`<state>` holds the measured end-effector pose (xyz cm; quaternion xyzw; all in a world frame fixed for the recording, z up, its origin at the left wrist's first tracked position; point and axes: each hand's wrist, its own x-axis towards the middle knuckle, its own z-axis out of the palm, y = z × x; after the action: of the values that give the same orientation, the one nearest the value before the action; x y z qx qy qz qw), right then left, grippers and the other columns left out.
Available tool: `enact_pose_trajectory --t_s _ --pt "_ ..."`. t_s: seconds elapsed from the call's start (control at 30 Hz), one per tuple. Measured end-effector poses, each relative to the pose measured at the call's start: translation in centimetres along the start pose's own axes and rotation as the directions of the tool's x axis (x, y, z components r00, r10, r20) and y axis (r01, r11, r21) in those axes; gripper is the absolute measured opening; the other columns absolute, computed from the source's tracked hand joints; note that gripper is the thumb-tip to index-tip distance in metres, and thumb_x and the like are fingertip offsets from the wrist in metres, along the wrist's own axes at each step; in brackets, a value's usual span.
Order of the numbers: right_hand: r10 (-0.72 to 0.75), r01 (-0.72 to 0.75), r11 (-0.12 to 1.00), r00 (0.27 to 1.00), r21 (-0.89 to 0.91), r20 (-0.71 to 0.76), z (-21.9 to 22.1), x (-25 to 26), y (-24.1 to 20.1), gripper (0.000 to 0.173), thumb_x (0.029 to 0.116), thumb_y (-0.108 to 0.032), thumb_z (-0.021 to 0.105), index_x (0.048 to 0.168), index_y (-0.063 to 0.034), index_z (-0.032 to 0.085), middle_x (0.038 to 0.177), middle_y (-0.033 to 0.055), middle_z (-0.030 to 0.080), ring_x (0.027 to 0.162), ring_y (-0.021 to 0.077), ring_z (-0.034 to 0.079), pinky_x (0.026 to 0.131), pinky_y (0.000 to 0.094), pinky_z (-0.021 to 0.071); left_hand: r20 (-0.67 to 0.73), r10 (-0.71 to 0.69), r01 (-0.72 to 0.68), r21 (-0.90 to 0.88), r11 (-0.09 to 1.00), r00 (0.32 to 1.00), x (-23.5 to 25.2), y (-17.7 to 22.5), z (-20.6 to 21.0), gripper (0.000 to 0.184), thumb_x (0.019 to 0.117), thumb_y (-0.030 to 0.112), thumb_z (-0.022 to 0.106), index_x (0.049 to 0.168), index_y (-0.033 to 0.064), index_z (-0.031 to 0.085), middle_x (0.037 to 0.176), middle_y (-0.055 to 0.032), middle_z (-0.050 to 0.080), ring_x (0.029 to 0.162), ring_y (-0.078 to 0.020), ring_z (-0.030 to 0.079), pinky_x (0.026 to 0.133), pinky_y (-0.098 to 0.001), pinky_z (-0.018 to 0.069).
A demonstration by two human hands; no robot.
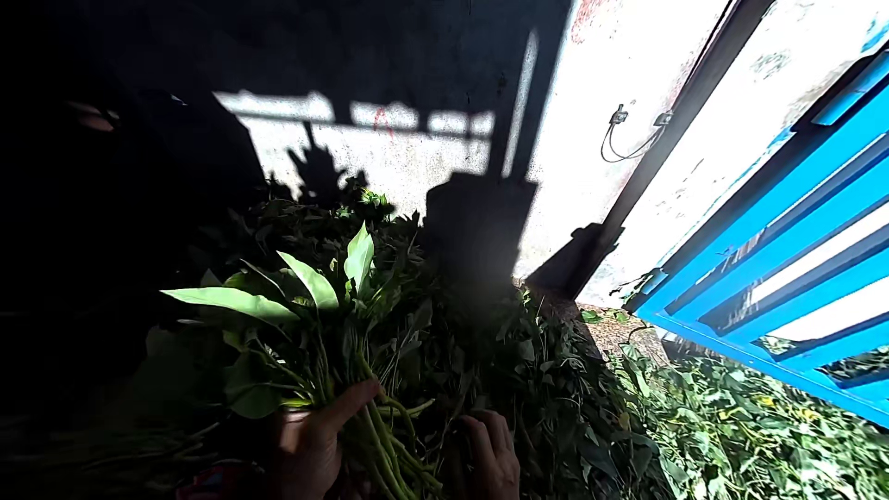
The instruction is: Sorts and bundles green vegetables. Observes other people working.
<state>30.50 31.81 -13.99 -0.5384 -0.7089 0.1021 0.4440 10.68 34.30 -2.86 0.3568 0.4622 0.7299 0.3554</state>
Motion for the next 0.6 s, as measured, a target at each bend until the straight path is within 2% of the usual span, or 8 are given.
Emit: enact_pose_trajectory --t_s 0.07,0.1,0.17,0.23,0.3,0.37,0.47,0.6 --pt "-0.050 0.003 0.973 0.978 0.231 0.200 0.1 1.1 -1.2 0.030 0.1006 -0.028 0.059 0.116 -0.0051 0.072 0.112 0.0110 0.072 0.109 0.0270 0.066 0.092 0.0481 0.0534 -0.002 -0.063 0.063 -0.036 0.997 0.998 -0.4 -0.2 0.5 0.052 0.0626 -0.004 0.086 0.106 -0.0055 0.059 0.087 -0.0147 0.072 0.079 -0.0237 0.074 0.074 -0.0395 0.0649" --pt "-0.080 -0.013 0.950 0.956 0.312 0.281 0.3 1.3 -1.5 0.031 0.1019 -0.027 0.059 0.116 -0.0035 0.071 0.109 0.0115 0.073 0.108 0.0274 0.067 0.094 0.0516 0.0515 -0.005 -0.089 0.089 -0.053 0.995 0.996 -0.5 -0.2 0.7 0.053 0.0617 -0.004 0.086 0.107 -0.0057 0.057 0.086 -0.0154 0.072 0.078 -0.0244 0.074 0.073 -0.0397 0.0649" --pt "-0.102 -0.072 0.911 0.914 0.405 0.392 0.7 1.3 -1.1 0.026 0.1040 -0.024 0.055 0.108 -0.0025 0.070 0.099 0.0111 0.071 0.100 0.0258 0.068 0.094 0.0529 0.0497 0.013 -0.113 0.113 -0.087 0.990 0.994 -0.4 -0.4 0.6 0.049 0.0623 -0.006 0.085 0.104 -0.0062 0.058 0.085 -0.0173 0.071 0.076 -0.0263 0.074 0.072 -0.0411 0.0649" --pt "-0.089 -0.178 0.869 0.862 0.462 0.500 0.4 1.2 0.0 0.029 0.1062 -0.024 0.053 0.107 -0.0008 0.069 0.097 0.0128 0.070 0.096 0.0245 0.068 0.092 0.0508 0.0520 0.030 -0.089 0.090 -0.068 0.994 0.996 0.1 -0.5 0.1 0.048 0.0638 -0.004 0.084 0.104 -0.0060 0.059 0.087 -0.0172 0.071 0.077 -0.0259 0.073 0.073 -0.0408 0.0646" --pt "-0.124 -0.233 0.829 0.810 0.509 0.573 -0.3 1.4 1.5 0.028 0.1068 -0.022 0.052 0.108 0.0002 0.069 0.099 0.0133 0.069 0.091 0.0209 0.068 0.084 0.0416 0.0570 -0.014 -0.050 0.050 -0.015 0.999 0.999 0.6 -0.6 -0.4 0.047 0.0629 -0.002 0.084 0.104 -0.0054 0.060 0.087 -0.0168 0.071 0.078 -0.0259 0.073 0.072 -0.0408 0.0649" --pt "-0.162 -0.242 0.828 0.760 0.505 0.629 -1.4 1.7 2.4 0.029 0.1071 -0.023 0.052 0.108 0.0005 0.069 0.100 0.0140 0.068 0.091 0.0210 0.067 0.083 0.0394 0.0568 -0.101 -0.065 0.065 -0.004 0.998 0.993 1.1 -0.7 -0.6 0.054 0.0601 -0.004 0.083 0.108 -0.0063 0.058 0.087 -0.0184 0.071 0.075 -0.0282 0.073 0.067 -0.0422 0.0651" --pt "-0.167 -0.177 0.895 0.719 0.410 0.675 -2.8 1.8 1.8 0.033 0.1076 -0.028 0.052 0.105 0.0000 0.069 0.097 0.0160 0.066 0.087 0.0262 0.067 0.077 0.0455 0.0563 -0.193 -0.106 0.106 -0.008 0.994 0.975 1.7 -1.0 -0.8 0.058 0.0593 -0.007 0.081 0.111 -0.0066 0.056 0.086 -0.0202 0.070 0.071 -0.0300 0.072 0.062 -0.0442 0.0645" --pt "-0.120 -0.113 0.944 0.758 0.310 0.641 -3.6 1.1 0.3 0.029 0.1057 -0.025 0.051 0.107 -0.0003 0.067 0.102 0.0178 0.065 0.098 0.0302 0.067 0.085 0.0464 0.0573 -0.221 -0.141 0.143 -0.006 0.990 0.965 1.9 -1.2 -0.9 0.047 0.0640 -0.009 0.077 0.107 -0.0066 0.058 0.082 -0.0202 0.070 0.066 -0.0300 0.071 0.058 -0.0438 0.0634"
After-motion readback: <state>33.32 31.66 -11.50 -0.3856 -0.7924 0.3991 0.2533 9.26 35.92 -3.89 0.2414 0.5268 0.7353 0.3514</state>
